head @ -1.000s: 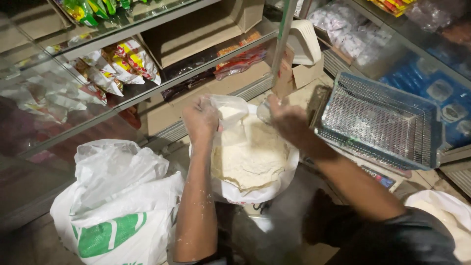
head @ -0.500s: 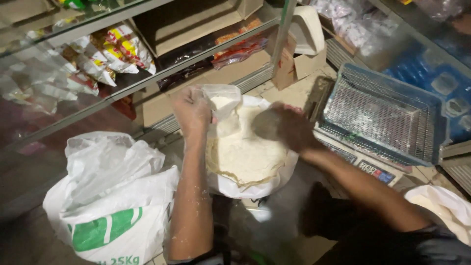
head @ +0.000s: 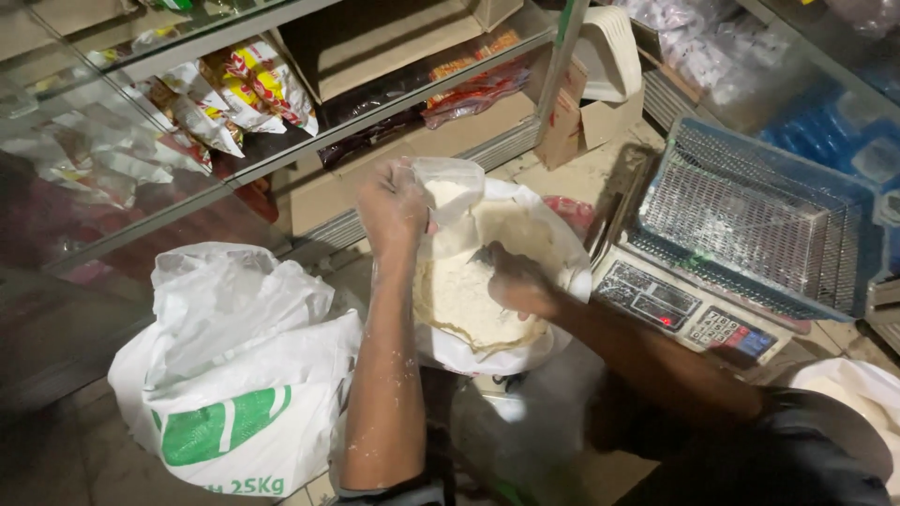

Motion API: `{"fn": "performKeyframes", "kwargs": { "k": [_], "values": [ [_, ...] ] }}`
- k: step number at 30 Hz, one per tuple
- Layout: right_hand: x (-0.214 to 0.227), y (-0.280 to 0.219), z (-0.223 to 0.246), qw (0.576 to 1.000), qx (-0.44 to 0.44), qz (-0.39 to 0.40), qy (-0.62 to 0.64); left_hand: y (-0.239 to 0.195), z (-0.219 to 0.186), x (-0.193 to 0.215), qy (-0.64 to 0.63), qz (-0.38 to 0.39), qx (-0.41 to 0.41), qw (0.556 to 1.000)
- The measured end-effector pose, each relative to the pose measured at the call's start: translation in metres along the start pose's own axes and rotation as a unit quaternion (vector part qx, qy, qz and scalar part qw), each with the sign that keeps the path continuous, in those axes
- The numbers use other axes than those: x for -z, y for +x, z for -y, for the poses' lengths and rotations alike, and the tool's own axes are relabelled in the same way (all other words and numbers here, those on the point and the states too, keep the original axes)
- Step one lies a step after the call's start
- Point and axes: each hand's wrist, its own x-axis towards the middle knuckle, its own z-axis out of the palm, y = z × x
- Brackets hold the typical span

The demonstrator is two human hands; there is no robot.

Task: Packaging flour from a large sack into smaller individual bags using a scale for weight measurement.

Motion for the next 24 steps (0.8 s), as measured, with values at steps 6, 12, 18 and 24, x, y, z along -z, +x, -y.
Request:
{"fn": "performKeyframes", "kwargs": {
  "k": [6,12,18,24],
  "values": [
    [0.006,-0.004,-0.001,0.991,-0.084,0.07,0.071,-0.009,-0.006,0.005,0.045,0.021,-0.028,0.998],
    [0.031,0.01,-0.039,0.976,-0.136,0.043,0.163,-0.01,-0.005,0.001,0.085,0.048,-0.048,0.994],
    [0.12,-0.007,-0.006,0.957,-0.045,0.003,0.287,-0.002,-0.003,-0.004,0.075,0.075,-0.028,0.994],
    [0.139,-0.003,0.059,0.978,0.011,-0.105,0.178,0.004,0.005,-0.015,0.065,0.078,-0.03,0.994]
  ]
}}
